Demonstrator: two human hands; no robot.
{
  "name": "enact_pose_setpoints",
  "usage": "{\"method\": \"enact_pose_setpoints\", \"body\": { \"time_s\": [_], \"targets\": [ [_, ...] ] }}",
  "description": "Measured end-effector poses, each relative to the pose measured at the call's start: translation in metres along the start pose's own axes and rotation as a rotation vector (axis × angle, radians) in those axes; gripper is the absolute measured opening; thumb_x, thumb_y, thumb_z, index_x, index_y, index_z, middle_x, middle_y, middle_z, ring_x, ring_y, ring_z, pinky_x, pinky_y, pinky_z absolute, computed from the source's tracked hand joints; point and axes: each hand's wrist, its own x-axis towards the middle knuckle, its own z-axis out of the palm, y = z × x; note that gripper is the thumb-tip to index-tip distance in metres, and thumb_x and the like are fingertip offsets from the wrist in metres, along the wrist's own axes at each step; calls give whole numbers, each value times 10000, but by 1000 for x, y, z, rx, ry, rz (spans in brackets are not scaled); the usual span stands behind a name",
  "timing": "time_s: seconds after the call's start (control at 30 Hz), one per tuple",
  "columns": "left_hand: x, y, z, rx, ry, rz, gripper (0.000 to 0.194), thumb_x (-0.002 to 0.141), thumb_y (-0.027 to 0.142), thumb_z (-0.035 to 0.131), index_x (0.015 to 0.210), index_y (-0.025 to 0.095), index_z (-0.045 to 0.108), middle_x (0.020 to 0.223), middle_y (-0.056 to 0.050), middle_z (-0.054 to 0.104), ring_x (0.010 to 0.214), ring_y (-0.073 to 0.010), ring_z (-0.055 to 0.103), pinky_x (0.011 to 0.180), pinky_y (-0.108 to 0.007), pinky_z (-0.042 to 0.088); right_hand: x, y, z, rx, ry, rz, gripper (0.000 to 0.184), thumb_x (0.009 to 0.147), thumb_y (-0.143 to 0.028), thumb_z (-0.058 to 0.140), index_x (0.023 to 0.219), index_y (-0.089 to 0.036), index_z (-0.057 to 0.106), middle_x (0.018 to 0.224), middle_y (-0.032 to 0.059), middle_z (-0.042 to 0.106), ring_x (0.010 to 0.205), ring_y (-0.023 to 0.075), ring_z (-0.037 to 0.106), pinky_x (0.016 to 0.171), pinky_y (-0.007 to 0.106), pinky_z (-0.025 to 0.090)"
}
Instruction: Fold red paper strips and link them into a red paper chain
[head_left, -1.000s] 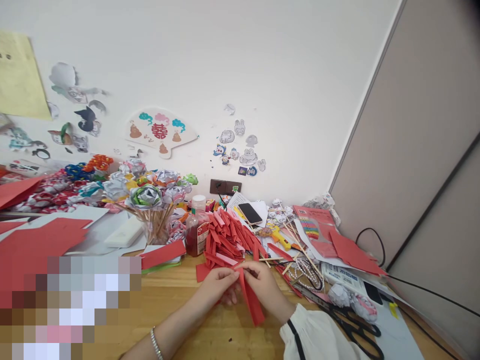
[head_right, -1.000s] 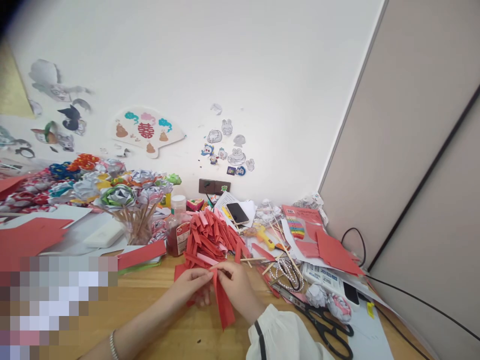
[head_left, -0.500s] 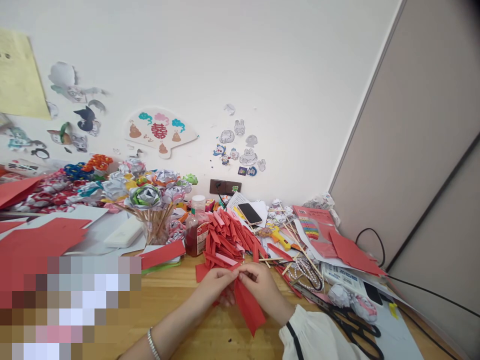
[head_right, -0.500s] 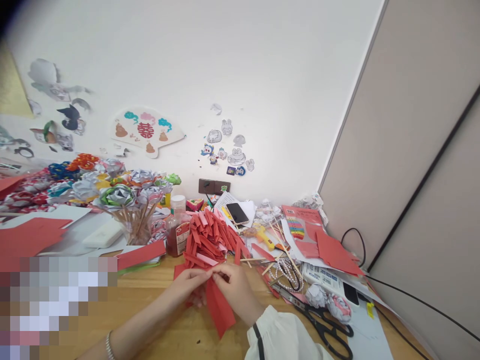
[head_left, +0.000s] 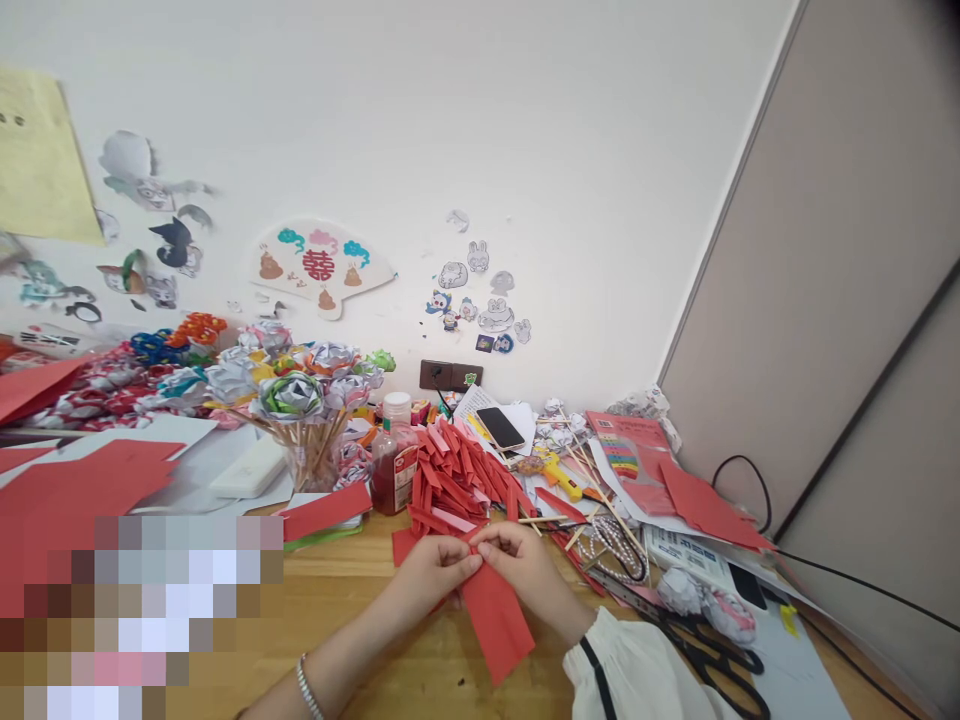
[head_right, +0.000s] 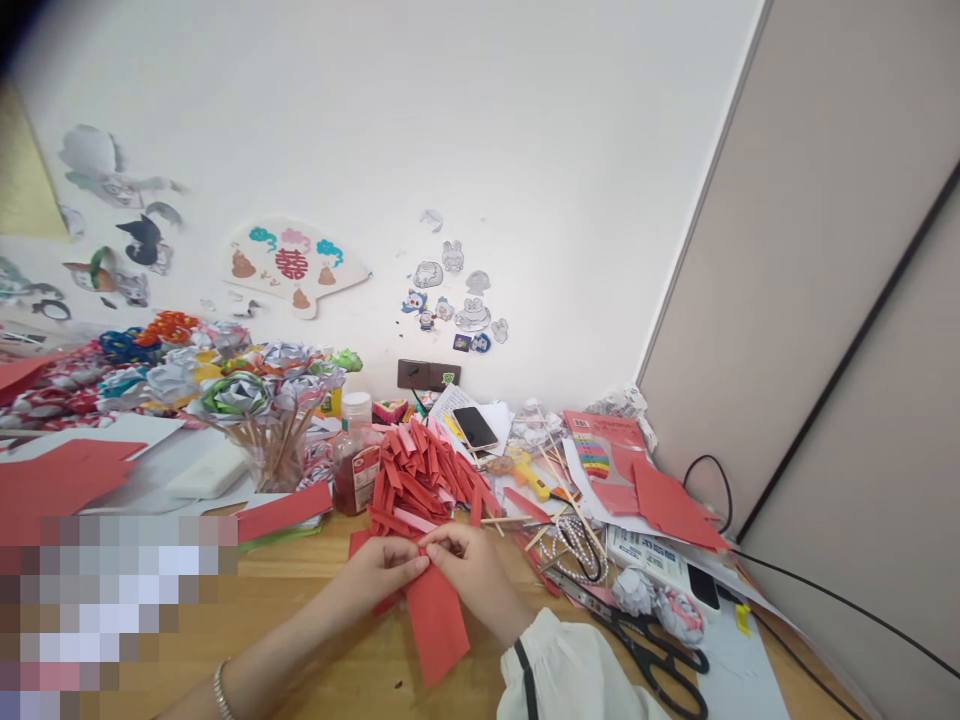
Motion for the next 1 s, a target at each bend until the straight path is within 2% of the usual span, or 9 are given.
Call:
{"method": "enact_pose_setpoints", "body": {
  "time_s": [0.27,0.47,0.8,0.9,1.0],
  "targets": [
    [0,-2,-1,31,-13,-33,430,564,556,559,527,138,468,441,38,473,420,-108,472,432,-214,346,-1,0,0,4,-28,-2,132,708,-243,534,777,-171,620,717,18,599,653,136,533,610,241,415],
    [-1,-4,1,84,-1,4,423,600,554,527,522,147,443,447,48,456,418,-101,473,426,-206,348,-2,0,2,18,-50,6,125,716,-231,523,785,-174,610,703,8,581,639,125,516,597,229,399],
    [-3,-5,4,72,-48,-35,408,625,547,493,654,141,468,413,46,494,340,-102,455,352,-201,330,-3,0,3,63,-91,12,105,732,-234,525,806,-164,552,634,-23,495,588,99,464,549,207,362],
    [-2,-4,6,69,-11,-13,390,630,543,484,644,155,452,429,46,510,330,-96,454,342,-195,322,-2,-1,2,48,-89,-1,125,747,-251,506,826,-166,553,675,-8,520,622,112,484,577,220,375],
    [-1,-3,5,80,99,15,364,647,529,465,593,173,412,384,59,487,295,-79,415,319,-177,280,0,1,-1,34,-98,-6,171,764,-276,482,879,-168,548,722,8,547,656,125,504,596,231,386]
  ]
}}
